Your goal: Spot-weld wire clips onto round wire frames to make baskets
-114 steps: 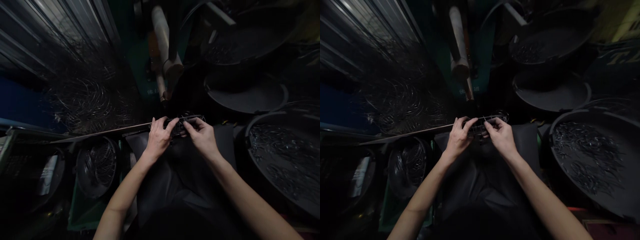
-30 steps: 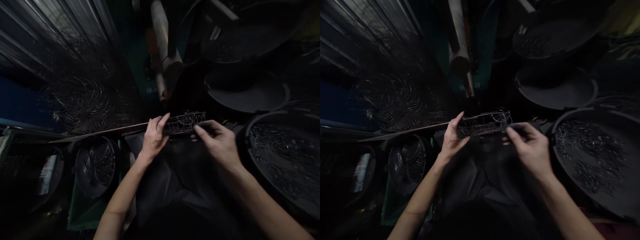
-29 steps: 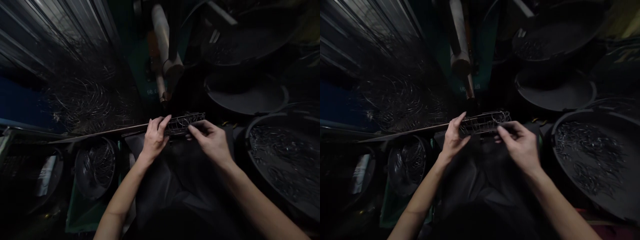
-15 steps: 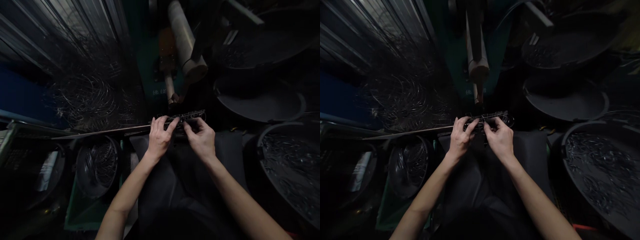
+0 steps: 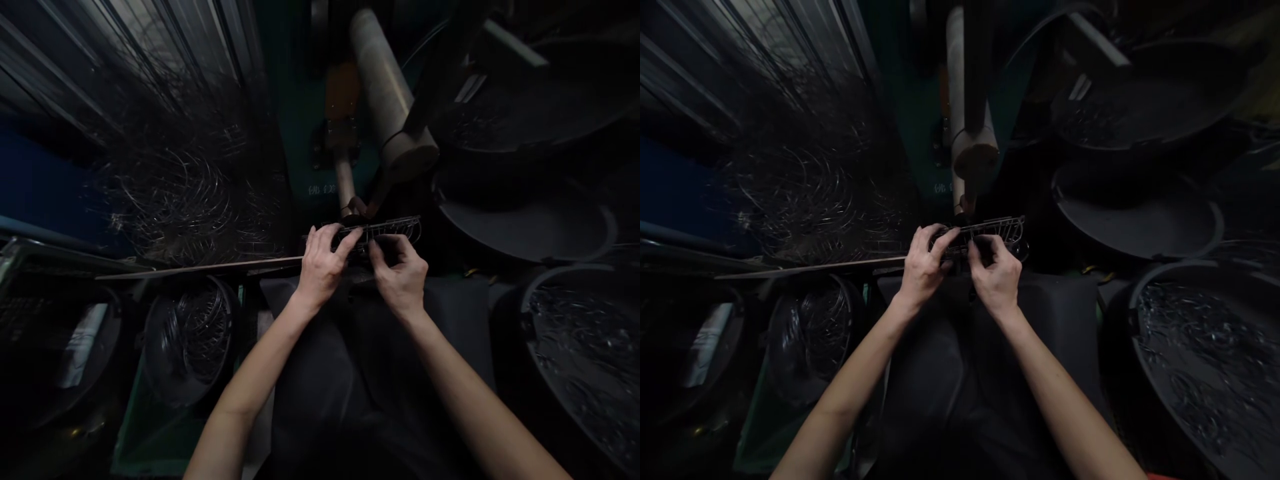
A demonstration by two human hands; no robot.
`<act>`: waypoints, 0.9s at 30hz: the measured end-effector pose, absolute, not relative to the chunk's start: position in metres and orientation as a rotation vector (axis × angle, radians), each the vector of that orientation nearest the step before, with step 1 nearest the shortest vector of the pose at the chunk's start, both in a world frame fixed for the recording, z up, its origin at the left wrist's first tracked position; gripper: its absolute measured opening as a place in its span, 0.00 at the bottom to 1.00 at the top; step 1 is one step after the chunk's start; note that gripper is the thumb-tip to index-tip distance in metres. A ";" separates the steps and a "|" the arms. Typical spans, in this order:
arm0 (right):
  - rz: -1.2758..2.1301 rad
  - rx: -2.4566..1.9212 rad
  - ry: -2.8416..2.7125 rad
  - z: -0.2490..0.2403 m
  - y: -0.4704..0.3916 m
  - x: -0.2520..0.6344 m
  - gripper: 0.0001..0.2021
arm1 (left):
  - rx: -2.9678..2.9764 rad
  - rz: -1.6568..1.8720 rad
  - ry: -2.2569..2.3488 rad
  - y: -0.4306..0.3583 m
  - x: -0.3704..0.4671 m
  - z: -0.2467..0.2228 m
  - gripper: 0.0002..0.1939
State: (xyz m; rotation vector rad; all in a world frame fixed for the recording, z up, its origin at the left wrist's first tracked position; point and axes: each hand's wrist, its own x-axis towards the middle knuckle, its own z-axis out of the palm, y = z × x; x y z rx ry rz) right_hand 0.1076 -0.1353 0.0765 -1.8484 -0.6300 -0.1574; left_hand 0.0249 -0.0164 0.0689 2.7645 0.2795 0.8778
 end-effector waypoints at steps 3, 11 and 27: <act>-0.171 -1.842 -0.654 0.076 -0.134 0.111 0.11 | 2.760 0.913 0.288 -0.015 0.029 0.069 0.23; -0.176 -1.834 -0.651 0.067 -0.135 0.119 0.12 | 2.775 0.904 0.270 -0.015 0.035 0.066 0.23; -0.119 -1.882 -0.634 0.061 -0.128 0.127 0.14 | 2.821 0.865 0.249 0.001 0.044 0.058 0.25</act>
